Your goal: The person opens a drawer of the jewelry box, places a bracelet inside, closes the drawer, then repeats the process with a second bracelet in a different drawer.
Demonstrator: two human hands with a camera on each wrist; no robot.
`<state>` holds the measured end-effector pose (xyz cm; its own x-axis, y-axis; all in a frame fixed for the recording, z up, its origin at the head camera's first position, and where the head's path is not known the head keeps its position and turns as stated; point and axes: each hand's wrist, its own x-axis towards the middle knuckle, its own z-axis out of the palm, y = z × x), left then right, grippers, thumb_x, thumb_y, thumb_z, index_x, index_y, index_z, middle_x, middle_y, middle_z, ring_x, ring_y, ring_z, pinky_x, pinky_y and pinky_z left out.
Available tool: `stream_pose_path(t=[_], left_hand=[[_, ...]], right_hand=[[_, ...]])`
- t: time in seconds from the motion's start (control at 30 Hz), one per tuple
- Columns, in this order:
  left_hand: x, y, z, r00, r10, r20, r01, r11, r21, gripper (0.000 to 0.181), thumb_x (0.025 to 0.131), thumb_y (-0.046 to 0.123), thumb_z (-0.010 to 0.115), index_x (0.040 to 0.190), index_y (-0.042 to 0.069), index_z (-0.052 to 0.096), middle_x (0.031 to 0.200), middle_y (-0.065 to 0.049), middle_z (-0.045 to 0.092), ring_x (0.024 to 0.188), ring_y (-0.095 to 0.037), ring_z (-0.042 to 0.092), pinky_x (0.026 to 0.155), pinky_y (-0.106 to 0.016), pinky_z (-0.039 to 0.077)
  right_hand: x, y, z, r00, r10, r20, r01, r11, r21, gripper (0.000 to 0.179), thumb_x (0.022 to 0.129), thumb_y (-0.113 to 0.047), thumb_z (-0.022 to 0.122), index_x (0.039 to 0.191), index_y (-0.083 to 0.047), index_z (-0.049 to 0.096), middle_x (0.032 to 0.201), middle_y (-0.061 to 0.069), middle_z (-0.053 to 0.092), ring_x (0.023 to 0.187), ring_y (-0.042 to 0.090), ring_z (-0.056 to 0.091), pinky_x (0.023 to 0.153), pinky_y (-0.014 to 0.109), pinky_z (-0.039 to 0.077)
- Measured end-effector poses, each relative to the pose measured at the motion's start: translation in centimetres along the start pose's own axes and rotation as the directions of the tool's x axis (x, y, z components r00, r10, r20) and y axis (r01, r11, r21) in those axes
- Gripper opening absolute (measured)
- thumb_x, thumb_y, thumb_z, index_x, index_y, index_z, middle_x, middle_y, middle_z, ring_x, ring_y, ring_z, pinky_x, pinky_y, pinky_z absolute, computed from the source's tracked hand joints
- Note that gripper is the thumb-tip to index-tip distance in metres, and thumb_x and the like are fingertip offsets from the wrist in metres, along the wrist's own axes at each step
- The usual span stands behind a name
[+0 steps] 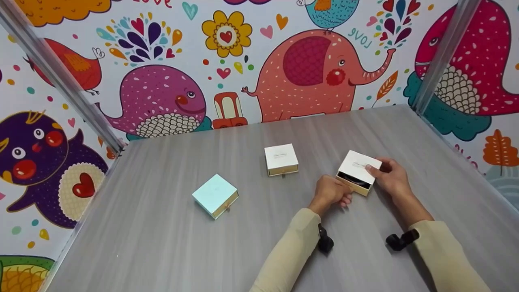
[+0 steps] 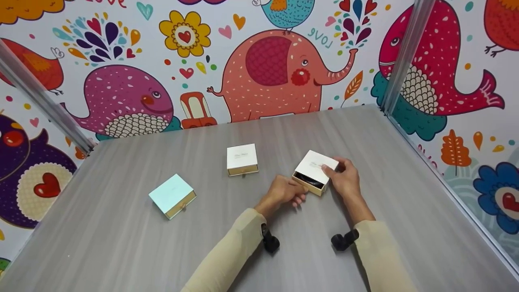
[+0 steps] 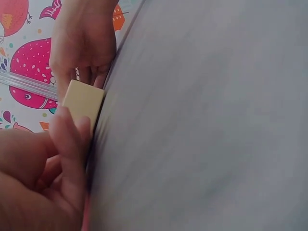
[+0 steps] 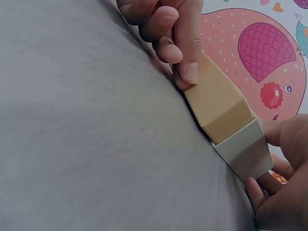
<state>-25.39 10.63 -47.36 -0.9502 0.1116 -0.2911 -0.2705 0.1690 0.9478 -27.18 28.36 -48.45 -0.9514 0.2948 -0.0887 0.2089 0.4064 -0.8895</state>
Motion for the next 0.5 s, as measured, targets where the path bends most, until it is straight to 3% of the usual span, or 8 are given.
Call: stream_pose_path(t=[0.5], left_hand=[[0.70,0.27,0.69,1.000,-0.003,-0.027,0.004,0.999,0.042,0.017,0.085,-0.003,0.074,0.068,-0.006,0.072,0.047,-0.006,0.058,0.036,-0.013,0.053,0.037,-0.025,0.048]], right_hand=[[0.02,0.08,0.00,1.000,0.003,0.005,-0.003,1.000,-0.009,0.065,0.097,-0.038,0.064,0.146,-0.001,0.043,0.145,0.023,0.047,0.128,0.030,0.046,0.098,0.030,0.037]])
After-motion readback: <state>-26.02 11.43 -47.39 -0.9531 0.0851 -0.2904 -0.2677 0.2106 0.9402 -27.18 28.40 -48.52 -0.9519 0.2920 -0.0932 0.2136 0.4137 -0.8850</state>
